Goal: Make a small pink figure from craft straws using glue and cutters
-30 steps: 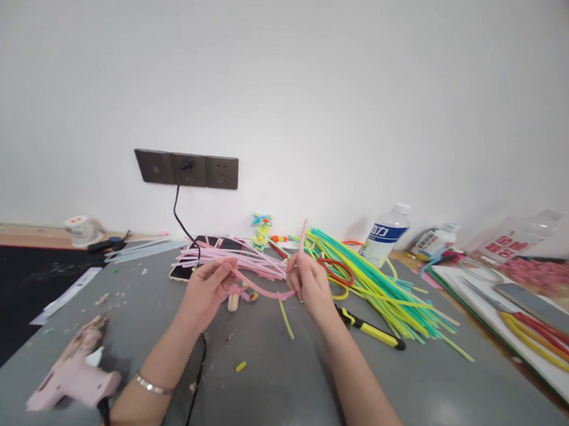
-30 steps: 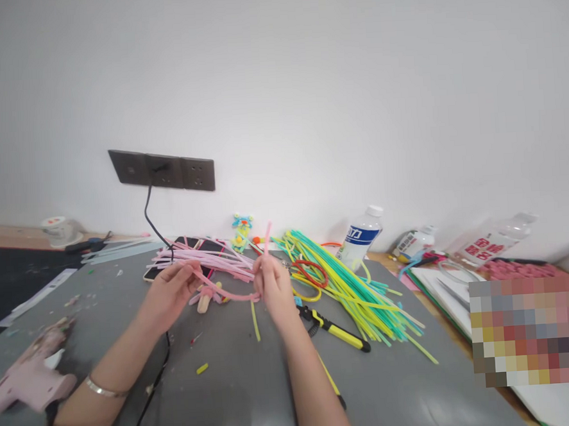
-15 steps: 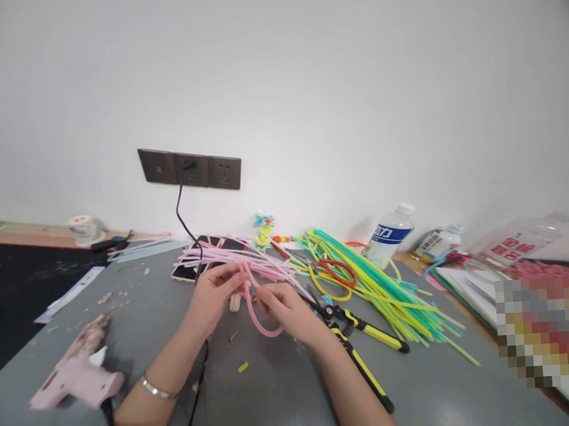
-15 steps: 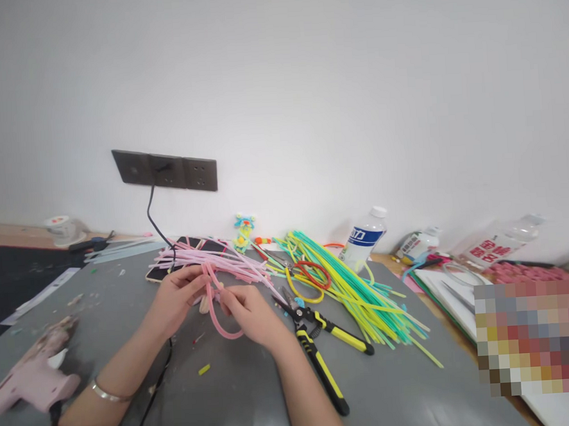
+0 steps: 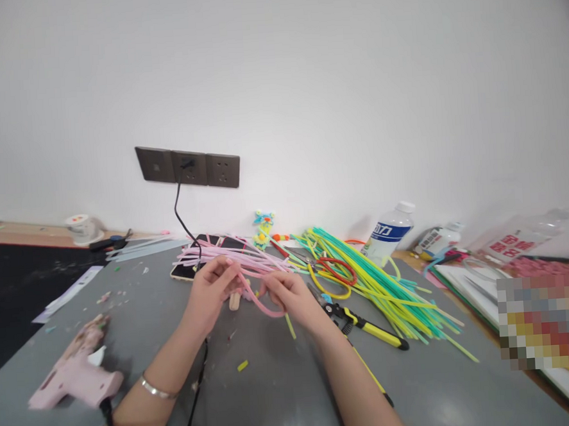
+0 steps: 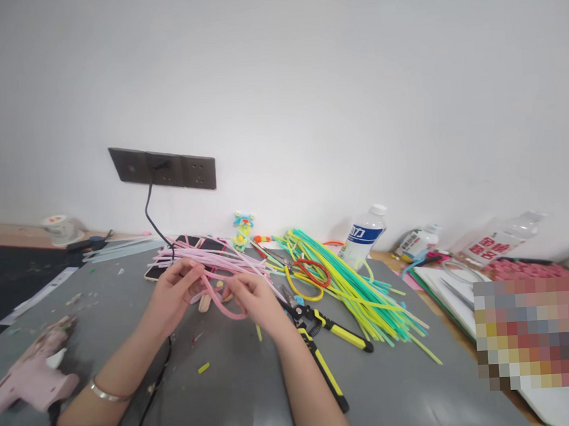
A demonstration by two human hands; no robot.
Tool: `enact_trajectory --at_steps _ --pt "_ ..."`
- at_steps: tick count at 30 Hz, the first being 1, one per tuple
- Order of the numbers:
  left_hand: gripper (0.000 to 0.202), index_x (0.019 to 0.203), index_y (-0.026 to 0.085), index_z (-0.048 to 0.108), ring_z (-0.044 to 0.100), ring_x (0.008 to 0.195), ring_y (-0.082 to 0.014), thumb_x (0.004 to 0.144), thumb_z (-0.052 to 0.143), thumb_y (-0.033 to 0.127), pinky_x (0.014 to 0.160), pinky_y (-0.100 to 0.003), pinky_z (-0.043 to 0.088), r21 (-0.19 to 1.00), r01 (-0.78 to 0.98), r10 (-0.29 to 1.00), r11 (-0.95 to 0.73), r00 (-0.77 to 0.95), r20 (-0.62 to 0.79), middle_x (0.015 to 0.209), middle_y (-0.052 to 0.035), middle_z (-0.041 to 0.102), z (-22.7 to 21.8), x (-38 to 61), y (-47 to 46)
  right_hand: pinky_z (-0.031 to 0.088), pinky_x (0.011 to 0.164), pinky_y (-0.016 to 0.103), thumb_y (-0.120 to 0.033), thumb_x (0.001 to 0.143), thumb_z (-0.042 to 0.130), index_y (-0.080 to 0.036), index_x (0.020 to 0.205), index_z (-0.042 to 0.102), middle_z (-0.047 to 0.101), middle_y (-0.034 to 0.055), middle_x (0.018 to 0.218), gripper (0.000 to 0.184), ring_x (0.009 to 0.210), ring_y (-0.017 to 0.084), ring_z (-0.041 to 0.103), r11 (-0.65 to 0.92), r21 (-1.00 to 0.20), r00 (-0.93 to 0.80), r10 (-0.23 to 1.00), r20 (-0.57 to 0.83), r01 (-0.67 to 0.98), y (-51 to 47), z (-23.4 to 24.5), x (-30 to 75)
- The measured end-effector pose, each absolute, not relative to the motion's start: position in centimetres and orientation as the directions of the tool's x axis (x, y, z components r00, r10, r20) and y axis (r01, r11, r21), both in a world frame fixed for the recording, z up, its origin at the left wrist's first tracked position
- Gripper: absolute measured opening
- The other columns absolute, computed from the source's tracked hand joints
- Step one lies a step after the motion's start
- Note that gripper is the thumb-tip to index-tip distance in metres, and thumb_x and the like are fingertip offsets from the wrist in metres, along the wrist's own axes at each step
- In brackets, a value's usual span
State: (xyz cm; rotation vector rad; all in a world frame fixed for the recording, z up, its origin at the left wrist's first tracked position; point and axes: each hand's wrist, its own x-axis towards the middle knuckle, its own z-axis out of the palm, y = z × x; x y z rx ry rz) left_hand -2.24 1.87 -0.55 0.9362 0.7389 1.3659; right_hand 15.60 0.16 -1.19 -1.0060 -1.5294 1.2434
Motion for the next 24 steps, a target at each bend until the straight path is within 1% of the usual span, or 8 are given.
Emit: enact_trajectory --at_steps 5,7,10,12,14,17,20,24 --pt "0.032 0.073 0.016 0.065 0.066 0.062 -0.0078 0.06 0.088 0.033 0.059 -0.013 0.056 0.842 -0.538 0.999 -0.032 0.009 0.043 0.066 0.0031 0.069 -0.5 -2.5 2.3 0.032 0.048 0.022 -0.054 0.076 0.071 -0.019 0.07 0.064 0.057 -0.0021 0.067 0.037 0.051 0.009 0.041 0.114 -0.932 -0.048 0.989 0.139 -0.344 0.9 -1.0 16.5" --pt "0.034 0.073 0.016 0.064 0.069 0.064 -0.0091 0.059 0.09 0.033 0.059 -0.014 0.056 0.838 -0.545 0.999 0.019 0.049 0.009 0.068 0.0016 0.071 -0.5 -2.4 2.3 0.044 0.065 0.024 -0.051 0.072 0.077 -0.02 0.077 0.066 0.066 0.0021 0.091 0.033 0.069 0.012 0.055 0.155 -0.88 -0.066 0.976 0.206 -0.45 0.7 -0.5 16.1" --pt "0.035 0.069 0.016 0.06 0.069 0.064 -0.0104 0.061 0.089 0.034 0.059 -0.014 0.056 0.843 -0.524 0.983 0.121 0.179 -0.03 0.069 -0.0005 0.073 -0.5 -2.0 1.8 0.045 0.09 0.034 -0.051 0.071 0.079 -0.022 0.077 0.066 0.067 0.0055 0.111 0.032 0.1 0.021 0.06 0.223 -0.819 -0.092 0.944 0.316 -0.529 0.2 -0.3 14.8" --pt "0.035 0.066 0.015 0.057 0.07 0.066 -0.0109 0.064 0.087 0.033 0.06 -0.015 0.056 0.854 -0.48 0.954 0.202 0.294 -0.061 0.07 -0.0011 0.073 -0.5 -1.7 1.3 0.045 0.091 0.036 -0.051 0.077 0.074 -0.021 0.069 0.064 0.07 0.0058 0.1 0.033 0.101 0.022 0.061 0.239 -0.796 -0.081 0.938 0.338 -0.556 0.0 -0.4 13.9" --pt "0.033 0.065 0.015 0.056 0.069 0.067 -0.011 0.067 0.085 0.031 0.061 -0.016 0.057 0.869 -0.415 0.915 0.269 0.393 -0.095 0.069 -0.0005 0.071 -0.5 -1.5 0.8 0.047 0.083 0.033 -0.051 0.084 0.067 -0.021 0.058 0.058 0.066 0.0027 0.073 0.041 0.083 0.019 0.063 0.244 -0.763 -0.029 0.945 0.326 -0.599 0.0 -0.5 13.4" --pt "0.031 0.067 0.014 0.059 0.068 0.063 -0.0099 0.069 0.084 0.033 0.059 -0.016 0.056 0.894 -0.304 0.856 0.329 0.495 -0.146 0.07 -0.0013 0.071 -0.4 -1.3 0.3 0.045 0.066 0.028 -0.052 0.089 0.059 -0.022 0.049 0.047 0.04 -0.0048 0.042 0.052 0.052 0.014 0.048 0.236 -0.698 0.034 0.956 0.291 -0.675 -0.1 -0.5 13.4" --pt "0.029 0.071 0.013 0.066 0.067 0.059 -0.0091 0.073 0.08 0.039 0.056 -0.015 0.054 0.913 -0.196 0.8 0.359 0.568 -0.193 0.073 -0.0035 0.073 -0.2 -1.3 0.1 0.04 0.055 0.026 -0.051 0.09 0.058 -0.022 0.047 0.04 0.027 -0.0082 0.037 0.055 0.041 0.011 0.03 0.188 -0.666 0.006 0.964 0.266 -0.722 -0.1 -0.1 13.9" --pt "0.032 0.076 0.011 0.075 0.067 0.056 -0.0096 0.075 0.076 0.043 0.055 -0.015 0.052 0.942 -0.023 0.704 0.334 0.671 -0.233 0.066 -0.0065 0.073 0.0 -1.4 0.0 0.034 0.047 0.022 -0.049 0.087 0.063 -0.021 0.046 0.034 0.022 -0.0094 0.036 0.058 0.037 0.008 0.022 0.081 -0.685 -0.104 0.969 0.225 -0.724 -0.2 0.6 14.8"
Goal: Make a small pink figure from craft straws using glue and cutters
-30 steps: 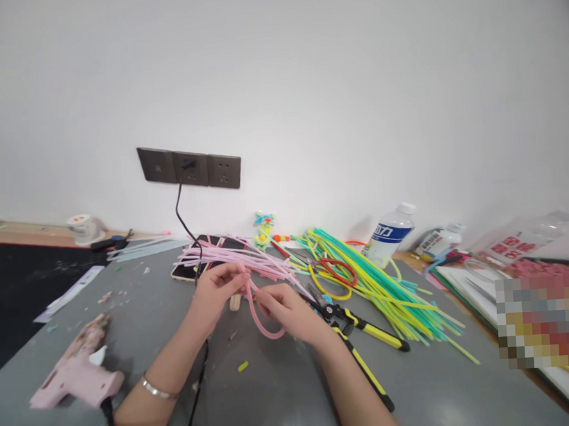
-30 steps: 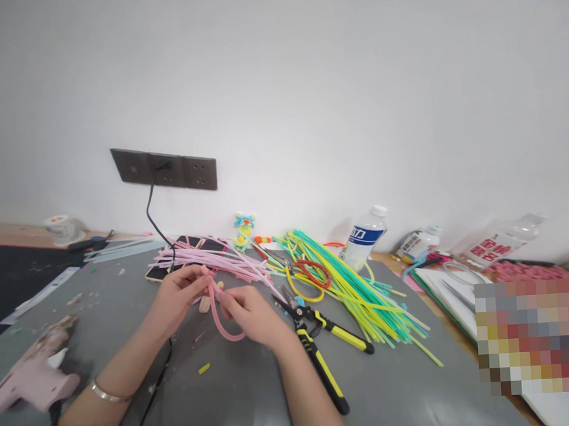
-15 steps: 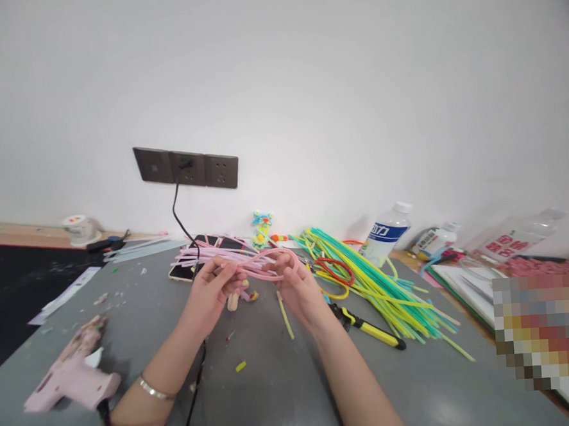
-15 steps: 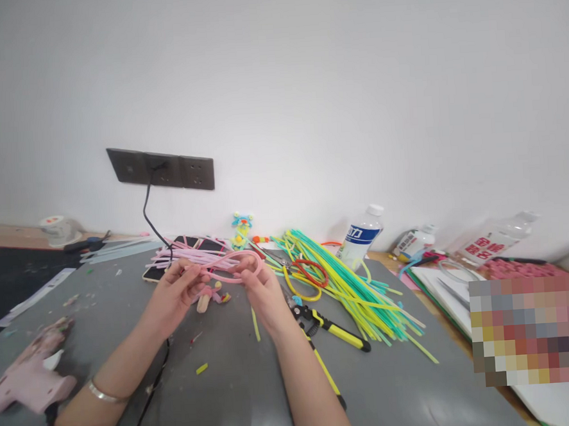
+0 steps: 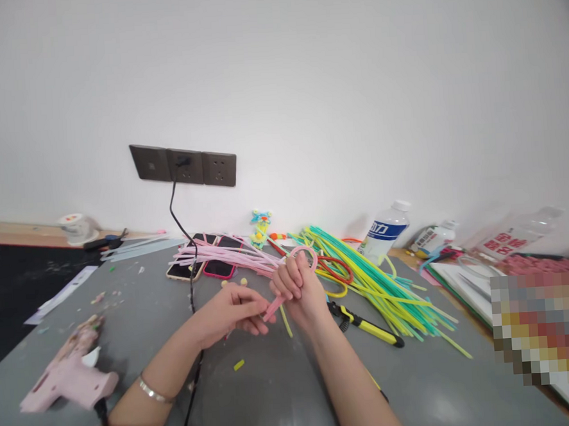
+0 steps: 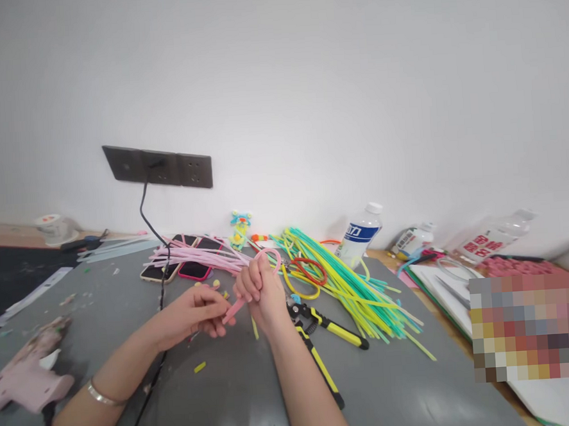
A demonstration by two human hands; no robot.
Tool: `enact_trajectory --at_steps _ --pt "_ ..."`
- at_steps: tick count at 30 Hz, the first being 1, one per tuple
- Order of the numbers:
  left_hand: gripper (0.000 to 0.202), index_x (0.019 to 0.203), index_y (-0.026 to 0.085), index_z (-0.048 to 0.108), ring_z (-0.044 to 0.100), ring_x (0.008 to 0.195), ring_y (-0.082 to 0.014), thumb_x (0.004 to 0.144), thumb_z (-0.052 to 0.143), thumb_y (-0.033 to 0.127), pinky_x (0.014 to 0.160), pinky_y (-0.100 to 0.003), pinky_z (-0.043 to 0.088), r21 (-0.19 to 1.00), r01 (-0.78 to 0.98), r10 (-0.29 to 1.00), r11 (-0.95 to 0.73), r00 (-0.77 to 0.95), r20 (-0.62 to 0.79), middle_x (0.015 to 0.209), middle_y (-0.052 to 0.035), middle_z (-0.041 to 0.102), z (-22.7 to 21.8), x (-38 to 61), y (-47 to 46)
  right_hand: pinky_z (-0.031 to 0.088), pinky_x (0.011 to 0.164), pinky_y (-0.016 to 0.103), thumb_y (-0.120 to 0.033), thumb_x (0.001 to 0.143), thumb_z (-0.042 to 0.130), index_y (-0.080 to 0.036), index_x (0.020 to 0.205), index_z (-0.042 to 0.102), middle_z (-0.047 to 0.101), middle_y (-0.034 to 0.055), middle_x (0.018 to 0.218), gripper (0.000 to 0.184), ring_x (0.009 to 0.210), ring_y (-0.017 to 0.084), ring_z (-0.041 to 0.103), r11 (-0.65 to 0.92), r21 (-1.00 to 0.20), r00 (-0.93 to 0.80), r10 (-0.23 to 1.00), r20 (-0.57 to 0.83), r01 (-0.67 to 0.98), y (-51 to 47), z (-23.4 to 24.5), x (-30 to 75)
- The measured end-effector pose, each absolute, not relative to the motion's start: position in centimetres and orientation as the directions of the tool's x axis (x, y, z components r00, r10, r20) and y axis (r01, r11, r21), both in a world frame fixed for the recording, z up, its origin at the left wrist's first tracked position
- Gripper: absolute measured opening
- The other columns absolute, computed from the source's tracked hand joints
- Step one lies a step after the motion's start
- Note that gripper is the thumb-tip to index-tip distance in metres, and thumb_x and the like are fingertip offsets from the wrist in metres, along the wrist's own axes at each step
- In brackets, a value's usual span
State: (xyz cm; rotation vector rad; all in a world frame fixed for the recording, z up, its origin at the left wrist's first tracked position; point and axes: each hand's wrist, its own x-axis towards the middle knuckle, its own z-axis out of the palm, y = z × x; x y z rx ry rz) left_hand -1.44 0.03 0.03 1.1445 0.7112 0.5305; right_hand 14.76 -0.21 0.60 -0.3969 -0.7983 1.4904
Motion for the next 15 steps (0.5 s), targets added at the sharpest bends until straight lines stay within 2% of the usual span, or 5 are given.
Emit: enact_trajectory --at_steps 5,10,15 --pt "0.032 0.079 0.012 0.078 0.07 0.06 -0.0125 0.079 0.072 0.044 0.055 -0.016 0.051 0.94 0.058 0.644 0.336 0.714 -0.275 0.073 -0.0104 0.076 0.13 -1.36 -0.11 0.031 0.043 0.023 -0.055 0.083 0.064 -0.022 0.046 0.031 0.022 -0.0092 0.035 0.06 0.036 0.008 0.021 0.002 -0.773 -0.199 0.966 0.166 -0.635 -0.3 0.73 15.16" --pt "0.027 0.079 0.013 0.072 0.072 0.062 -0.014 0.073 0.078 0.039 0.055 -0.019 0.051 0.926 0.059 0.652 0.372 0.694 -0.306 0.084 -0.0107 0.078 -0.33 -1.25 -0.27 0.034 0.044 0.025 -0.06 0.087 0.055 -0.022 0.047 0.033 0.024 -0.0081 0.037 0.059 0.037 0.01 0.026 -0.028 -0.827 -0.288 0.944 0.163 -0.561 -0.58 0.38 14.96" --pt "0.026 0.073 0.014 0.066 0.072 0.062 -0.0145 0.072 0.078 0.037 0.055 -0.02 0.051 0.921 0.076 0.63 0.381 0.708 -0.319 0.08 -0.0091 0.078 -0.45 -1.29 -0.38 0.042 0.05 0.027 -0.057 0.089 0.056 -0.021 0.048 0.035 0.04 -0.0039 0.05 0.058 0.044 0.011 0.041 -0.025 -0.818 -0.334 0.92 0.206 -0.575 -0.59 0.22 14.88"
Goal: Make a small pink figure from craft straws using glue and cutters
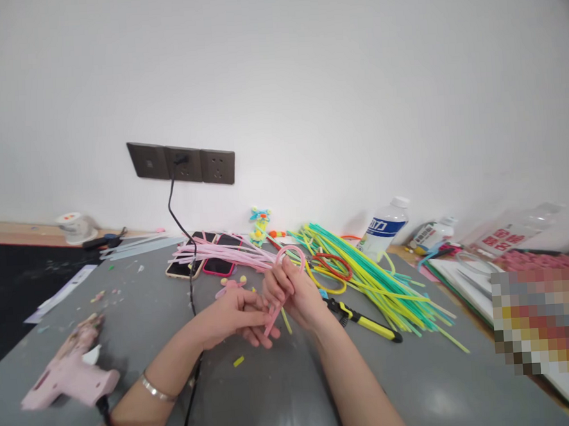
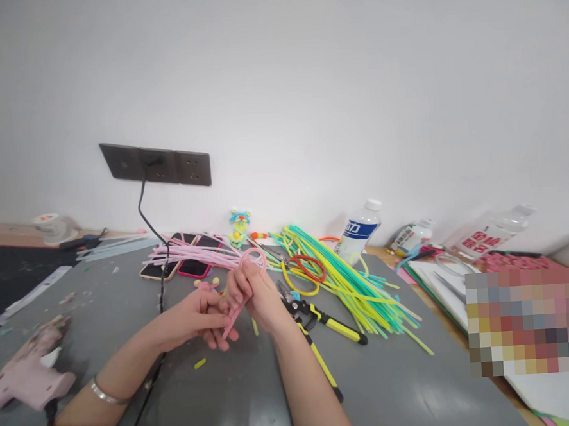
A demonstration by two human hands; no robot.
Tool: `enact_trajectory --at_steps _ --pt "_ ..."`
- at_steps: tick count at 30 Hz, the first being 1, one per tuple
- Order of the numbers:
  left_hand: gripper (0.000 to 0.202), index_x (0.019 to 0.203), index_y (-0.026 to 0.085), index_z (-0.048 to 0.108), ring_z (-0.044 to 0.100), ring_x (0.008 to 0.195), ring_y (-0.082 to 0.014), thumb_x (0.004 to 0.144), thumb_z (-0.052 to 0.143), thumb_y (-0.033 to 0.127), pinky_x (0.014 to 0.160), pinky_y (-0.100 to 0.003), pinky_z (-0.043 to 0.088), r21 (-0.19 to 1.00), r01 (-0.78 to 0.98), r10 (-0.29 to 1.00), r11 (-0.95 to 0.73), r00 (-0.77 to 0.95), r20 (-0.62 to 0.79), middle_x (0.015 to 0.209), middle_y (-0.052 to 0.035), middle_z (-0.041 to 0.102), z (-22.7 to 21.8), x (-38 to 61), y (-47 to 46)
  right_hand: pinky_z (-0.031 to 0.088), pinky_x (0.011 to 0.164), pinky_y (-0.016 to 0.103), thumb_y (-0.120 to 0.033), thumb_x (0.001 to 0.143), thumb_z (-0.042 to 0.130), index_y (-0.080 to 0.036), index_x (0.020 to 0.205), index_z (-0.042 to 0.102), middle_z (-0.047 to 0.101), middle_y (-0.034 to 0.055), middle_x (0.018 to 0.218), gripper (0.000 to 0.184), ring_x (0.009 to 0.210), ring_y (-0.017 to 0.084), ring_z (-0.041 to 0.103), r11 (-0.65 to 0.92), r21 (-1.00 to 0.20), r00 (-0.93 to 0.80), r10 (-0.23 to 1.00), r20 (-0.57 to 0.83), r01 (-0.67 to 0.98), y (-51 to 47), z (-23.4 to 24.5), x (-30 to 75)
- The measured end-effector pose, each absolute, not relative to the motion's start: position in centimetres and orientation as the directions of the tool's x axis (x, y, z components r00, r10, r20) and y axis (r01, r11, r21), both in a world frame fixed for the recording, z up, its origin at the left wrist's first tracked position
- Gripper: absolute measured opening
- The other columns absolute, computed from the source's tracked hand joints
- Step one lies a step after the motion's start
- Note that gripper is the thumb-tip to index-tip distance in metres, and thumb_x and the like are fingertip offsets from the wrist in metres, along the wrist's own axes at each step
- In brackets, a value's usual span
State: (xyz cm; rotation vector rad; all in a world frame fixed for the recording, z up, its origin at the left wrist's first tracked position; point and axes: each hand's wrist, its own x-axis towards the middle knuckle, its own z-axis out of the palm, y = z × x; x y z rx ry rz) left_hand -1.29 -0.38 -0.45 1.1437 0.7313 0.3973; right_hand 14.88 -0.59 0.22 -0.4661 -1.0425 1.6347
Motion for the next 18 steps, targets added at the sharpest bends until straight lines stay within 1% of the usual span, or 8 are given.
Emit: enact_trajectory --at_steps 3,6,9,13,18 --pt "0.026 0.072 0.013 0.065 0.072 0.062 -0.0151 0.073 0.078 0.036 0.054 -0.02 0.051 0.919 0.097 0.603 0.382 0.727 -0.327 0.08 -0.0098 0.078 -0.52 -1.37 -0.38 0.045 0.051 0.028 -0.055 0.09 0.055 -0.02 0.047 0.035 0.048 -0.0011 0.062 0.059 0.049 0.011 0.049 -0.002 -0.805 -0.316 0.92 0.231 -0.594 -0.44 0.18 15.07" --pt "0.025 0.073 0.013 0.064 0.073 0.063 -0.016 0.074 0.077 0.035 0.052 -0.019 0.05 0.916 0.108 0.575 0.387 0.748 -0.332 0.081 -0.011 0.079 -0.66 -1.4 -0.37 0.045 0.051 0.028 -0.056 0.09 0.053 -0.02 0.046 0.034 0.05 -0.0006 0.064 0.061 0.048 0.011 0.05 0.046 -0.806 -0.269 0.93 0.251 -0.591 -0.33 0.22 15.32" --pt "0.026 0.073 0.013 0.065 0.074 0.063 -0.0166 0.073 0.077 0.036 0.052 -0.02 0.05 0.914 0.102 0.576 0.392 0.747 -0.331 0.082 -0.012 0.079 -0.66 -1.35 -0.38 0.046 0.053 0.028 -0.059 0.089 0.054 -0.02 0.045 0.033 0.048 -0.0015 0.061 0.062 0.047 0.01 0.047 0.072 -0.822 -0.244 0.937 0.25 -0.564 -0.38 0.38 15.37" --pt "0.026 0.073 0.013 0.064 0.074 0.063 -0.0164 0.073 0.077 0.035 0.051 -0.019 0.049 0.913 0.092 0.581 0.399 0.744 -0.329 0.082 -0.0115 0.079 -0.66 -1.31 -0.37 0.044 0.053 0.027 -0.058 0.087 0.057 -0.02 0.045 0.033 0.043 -0.0034 0.056 0.062 0.044 0.009 0.04 0.053 -0.834 -0.254 0.94 0.227 -0.549 -0.55 0.49 15.21" --pt "0.025 0.076 0.013 0.067 0.074 0.064 -0.0182 0.072 0.079 0.035 0.052 -0.021 0.051 0.912 0.098 0.572 0.399 0.75 -0.331 0.08 -0.0112 0.079 -0.86 -1.41 -0.38 0.042 0.051 0.027 -0.059 0.087 0.056 -0.02 0.047 0.034 0.04 -0.0046 0.055 0.061 0.041 0.007 0.037 0.042 -0.841 -0.278 0.934 0.225 -0.54 -0.57 0.19 15.14"
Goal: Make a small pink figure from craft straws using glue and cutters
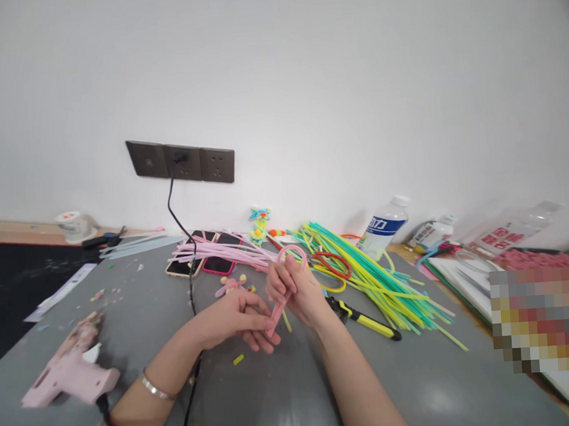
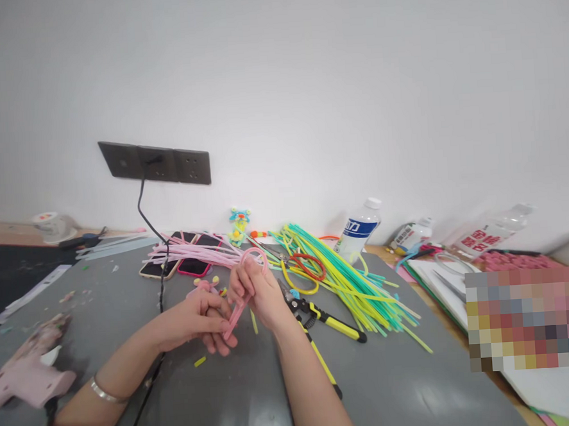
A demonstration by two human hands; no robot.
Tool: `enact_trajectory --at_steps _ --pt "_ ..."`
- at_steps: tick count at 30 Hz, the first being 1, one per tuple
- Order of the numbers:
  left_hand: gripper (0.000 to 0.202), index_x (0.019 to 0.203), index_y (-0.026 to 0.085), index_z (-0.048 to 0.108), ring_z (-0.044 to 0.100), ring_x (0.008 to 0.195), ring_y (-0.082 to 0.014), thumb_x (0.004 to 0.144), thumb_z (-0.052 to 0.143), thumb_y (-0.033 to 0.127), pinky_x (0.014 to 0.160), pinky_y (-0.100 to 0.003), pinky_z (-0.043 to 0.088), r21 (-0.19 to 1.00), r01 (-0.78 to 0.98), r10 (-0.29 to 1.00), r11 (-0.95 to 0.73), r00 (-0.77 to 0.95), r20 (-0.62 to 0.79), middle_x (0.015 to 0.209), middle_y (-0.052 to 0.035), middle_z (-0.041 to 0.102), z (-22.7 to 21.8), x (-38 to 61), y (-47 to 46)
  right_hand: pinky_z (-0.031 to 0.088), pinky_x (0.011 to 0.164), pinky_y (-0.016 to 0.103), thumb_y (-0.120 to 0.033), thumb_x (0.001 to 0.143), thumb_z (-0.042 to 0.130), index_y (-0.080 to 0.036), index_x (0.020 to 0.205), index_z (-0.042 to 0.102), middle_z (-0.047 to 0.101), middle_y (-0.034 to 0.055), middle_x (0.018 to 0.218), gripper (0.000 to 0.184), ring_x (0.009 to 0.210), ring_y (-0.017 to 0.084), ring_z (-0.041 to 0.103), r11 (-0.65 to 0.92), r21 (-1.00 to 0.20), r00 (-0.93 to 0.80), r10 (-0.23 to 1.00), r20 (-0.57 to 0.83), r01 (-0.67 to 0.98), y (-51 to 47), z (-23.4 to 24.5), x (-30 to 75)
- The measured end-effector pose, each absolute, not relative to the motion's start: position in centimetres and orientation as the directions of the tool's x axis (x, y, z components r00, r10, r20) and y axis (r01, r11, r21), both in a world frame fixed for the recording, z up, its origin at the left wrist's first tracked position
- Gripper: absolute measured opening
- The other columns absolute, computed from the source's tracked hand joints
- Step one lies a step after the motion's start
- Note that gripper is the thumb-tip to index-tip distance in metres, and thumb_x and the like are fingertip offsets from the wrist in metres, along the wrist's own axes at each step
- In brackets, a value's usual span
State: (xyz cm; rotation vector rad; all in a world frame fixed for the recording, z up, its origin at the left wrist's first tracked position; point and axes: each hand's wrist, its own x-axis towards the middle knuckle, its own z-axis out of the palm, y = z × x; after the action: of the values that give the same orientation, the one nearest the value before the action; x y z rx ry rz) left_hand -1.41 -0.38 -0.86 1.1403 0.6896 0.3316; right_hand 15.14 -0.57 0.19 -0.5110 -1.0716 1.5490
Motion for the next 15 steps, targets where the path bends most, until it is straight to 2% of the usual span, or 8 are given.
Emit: enact_trajectory --at_steps 4,10,15 --pt "0.026 0.078 0.012 0.071 0.074 0.065 -0.0184 0.071 0.079 0.036 0.053 -0.021 0.051 0.912 0.122 0.546 0.393 0.767 -0.338 0.079 -0.0119 0.079 -0.65 -1.46 -0.44 0.043 0.05 0.028 -0.06 0.087 0.056 -0.021 0.047 0.034 0.04 -0.0051 0.053 0.06 0.04 0.008 0.037 0.044 -0.858 -0.286 0.933 0.219 -0.512 -0.55 0.0 15.0" --pt "0.026 0.073 0.012 0.074 0.074 0.065 -0.0178 0.072 0.078 0.037 0.052 -0.019 0.051 0.914 0.146 0.551 0.378 0.758 -0.349 0.079 -0.0119 0.079 -0.29 -1.51 -0.47 0.045 0.051 0.028 -0.059 0.091 0.049 -0.021 0.047 0.035 0.05 -0.0013 0.056 0.06 0.044 0.011 0.048 0.09 -0.87 -0.287 0.923 0.255 -0.485 -0.51 -0.19 15.1" --pt "0.026 0.071 0.012 0.074 0.074 0.064 -0.0179 0.071 0.079 0.037 0.051 -0.019 0.052 0.912 0.155 0.531 0.379 0.771 -0.351 0.078 -0.012 0.079 -0.39 -1.53 -0.51 0.046 0.051 0.028 -0.062 0.089 0.049 -0.022 0.048 0.035 0.05 -0.0016 0.055 0.06 0.044 0.011 0.048 0.106 -0.905 -0.294 0.925 0.242 -0.412 -0.54 -0.14 15.14"
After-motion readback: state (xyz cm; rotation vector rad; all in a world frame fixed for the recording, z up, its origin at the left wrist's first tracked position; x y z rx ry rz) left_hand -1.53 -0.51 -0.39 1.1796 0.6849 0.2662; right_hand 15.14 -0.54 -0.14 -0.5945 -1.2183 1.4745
